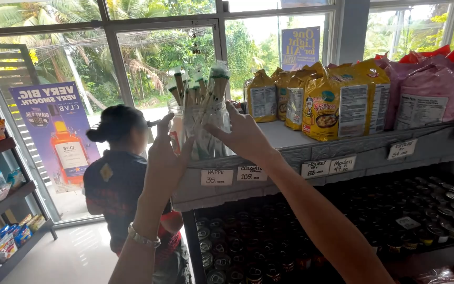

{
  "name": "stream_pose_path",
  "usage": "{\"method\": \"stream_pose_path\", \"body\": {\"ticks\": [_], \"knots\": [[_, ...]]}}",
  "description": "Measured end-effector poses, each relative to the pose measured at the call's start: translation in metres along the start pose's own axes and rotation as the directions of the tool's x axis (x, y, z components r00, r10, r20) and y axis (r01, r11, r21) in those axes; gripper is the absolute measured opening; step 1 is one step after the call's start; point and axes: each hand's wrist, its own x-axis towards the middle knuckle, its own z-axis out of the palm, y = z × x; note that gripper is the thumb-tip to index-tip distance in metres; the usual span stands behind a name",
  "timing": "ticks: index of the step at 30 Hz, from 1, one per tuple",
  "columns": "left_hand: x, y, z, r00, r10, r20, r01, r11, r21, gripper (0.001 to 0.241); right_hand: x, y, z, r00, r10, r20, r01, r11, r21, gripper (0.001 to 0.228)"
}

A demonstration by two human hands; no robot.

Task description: Wiping down and organizing grocery items, including chopsticks and instant noodles, on store shelves.

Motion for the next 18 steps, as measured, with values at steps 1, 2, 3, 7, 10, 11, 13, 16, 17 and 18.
{"method": "stream_pose_path", "body": {"ticks": [1,2,3,7,10,11,13,16,17,18], "knots": [[-0.001,0.000,-0.001,1.000,0.003,-0.002,-0.003,1.000,-0.002,0.067,0.000,0.000,0.000,1.000,-0.001,-0.003,0.001,1.000,-0.002,0.116],[-0.002,0.001,-0.002,0.999,0.043,-0.022,-0.044,0.999,-0.017,0.066,-0.001,-0.001,0.000,0.998,-0.048,-0.030,0.048,0.999,0.005,0.115],[-0.005,0.001,-0.002,0.996,0.079,-0.039,-0.080,0.996,-0.033,0.065,-0.002,0.000,0.001,0.995,-0.090,-0.053,0.091,0.996,0.013,0.113],[-0.004,-0.001,-0.001,0.992,0.101,-0.076,-0.096,0.993,0.063,0.062,0.008,0.016,0.013,0.972,-0.193,-0.134,0.194,0.981,-0.005,0.109],[-0.006,0.006,-0.004,0.985,-0.164,-0.057,0.162,0.986,-0.039,0.052,0.001,0.006,0.005,0.991,-0.114,-0.073,0.109,0.992,-0.064,0.108],[-0.007,0.009,-0.006,0.986,-0.166,0.000,0.166,0.986,0.013,0.061,-0.005,-0.001,0.001,0.999,-0.042,-0.009,0.041,0.994,-0.097,0.110],[-0.013,0.011,-0.006,0.983,-0.172,0.060,0.168,0.984,0.067,0.070,-0.008,0.000,0.000,0.998,0.035,0.054,-0.027,0.991,-0.133,0.113],[-0.026,0.017,-0.003,0.999,-0.036,0.003,0.036,0.999,0.027,0.071,-0.014,0.015,0.005,0.995,-0.094,-0.021,0.091,0.992,-0.091,0.106],[-0.032,0.024,-0.003,0.999,0.022,-0.041,-0.019,0.998,0.064,0.067,-0.026,0.013,0.003,0.994,-0.101,-0.040,0.100,0.995,-0.021,0.097],[-0.039,0.030,-0.002,0.993,0.081,-0.082,-0.072,0.992,0.104,0.063,-0.038,0.010,0.001,0.992,-0.107,-0.060,0.110,0.993,0.049,0.090]]}}
